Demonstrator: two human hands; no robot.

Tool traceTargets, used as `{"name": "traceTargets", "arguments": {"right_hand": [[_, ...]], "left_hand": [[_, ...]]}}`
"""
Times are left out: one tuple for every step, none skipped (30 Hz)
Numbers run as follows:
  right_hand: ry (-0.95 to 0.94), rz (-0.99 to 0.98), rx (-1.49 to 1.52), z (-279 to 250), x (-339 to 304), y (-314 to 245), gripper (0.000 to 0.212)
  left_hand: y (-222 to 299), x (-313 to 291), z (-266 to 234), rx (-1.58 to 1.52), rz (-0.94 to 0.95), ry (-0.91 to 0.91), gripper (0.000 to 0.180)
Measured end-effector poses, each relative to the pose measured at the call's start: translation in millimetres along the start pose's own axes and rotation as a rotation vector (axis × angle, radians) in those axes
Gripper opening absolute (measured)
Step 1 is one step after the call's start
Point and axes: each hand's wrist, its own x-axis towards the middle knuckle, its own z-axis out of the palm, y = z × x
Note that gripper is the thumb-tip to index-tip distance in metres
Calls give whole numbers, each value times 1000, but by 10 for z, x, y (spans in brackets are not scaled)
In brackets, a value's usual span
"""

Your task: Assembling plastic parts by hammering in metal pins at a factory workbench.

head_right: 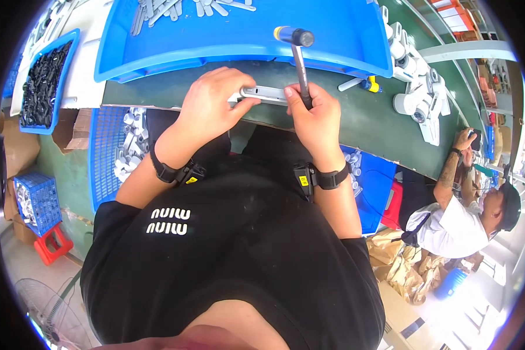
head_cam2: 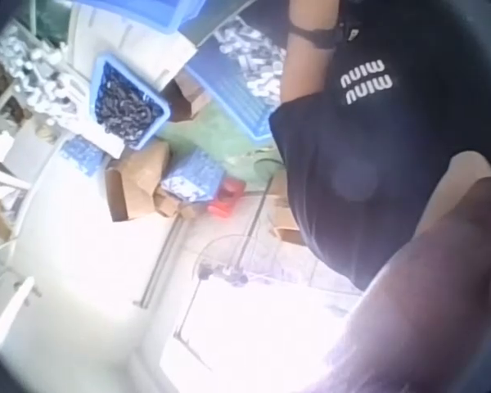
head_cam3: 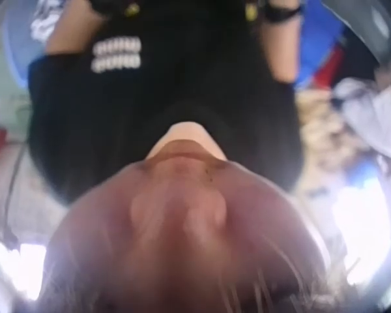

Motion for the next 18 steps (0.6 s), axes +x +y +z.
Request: {"name": "traceTargets", "arguments": {"right_hand": [[-3,4,-3,-12,-2,15,15],[-18,-5,-45,-26,-4,30,16],[-30,-12,-88,-41,-8,43,16],[-30,-8,-91,-35,-10,47,16],[-7,-31,-101,-13,-8,45,16],[15,-54,-110,5,-3,46,16],[17,-50,-112,18,2,51,16],[21,-64,-142,29,10,58,16],[26,-78,-173,34,14,60,17],[28,-74,-175,34,17,63,17],[26,-87,-193,32,19,65,17],[23,-102,-209,34,20,65,18],[25,-101,-209,29,19,61,18],[18,-96,-209,22,17,55,18],[11,-91,-208,18,14,51,19],[12,-91,-205,17,12,46,19],[2,-86,-215,18,12,40,19],[-7,-82,-227,16,9,36,19]], "left_hand": [[-16,-8,3,-3,-4,-1,23],[-33,-11,5,-4,16,-8,21],[-44,-7,15,-6,40,-17,19],[-49,-7,24,-11,38,-20,19],[-52,-8,31,-1,60,5,18],[-53,-8,38,10,82,29,17],[-56,-11,40,6,82,26,17],[-59,-15,38,19,95,32,17],[-57,-16,34,32,109,39,17],[-46,-16,30,28,110,37,17],[-31,-16,24,56,105,28,17],[-18,-15,16,87,101,19,17],[-5,-12,14,87,102,18,17],[8,-9,13,102,119,23,16],[24,-7,10,119,136,28,15],[57,-4,-1,121,136,26,15],[102,-1,-15,172,138,17,14],[139,4,-13,222,140,10,13]]}}
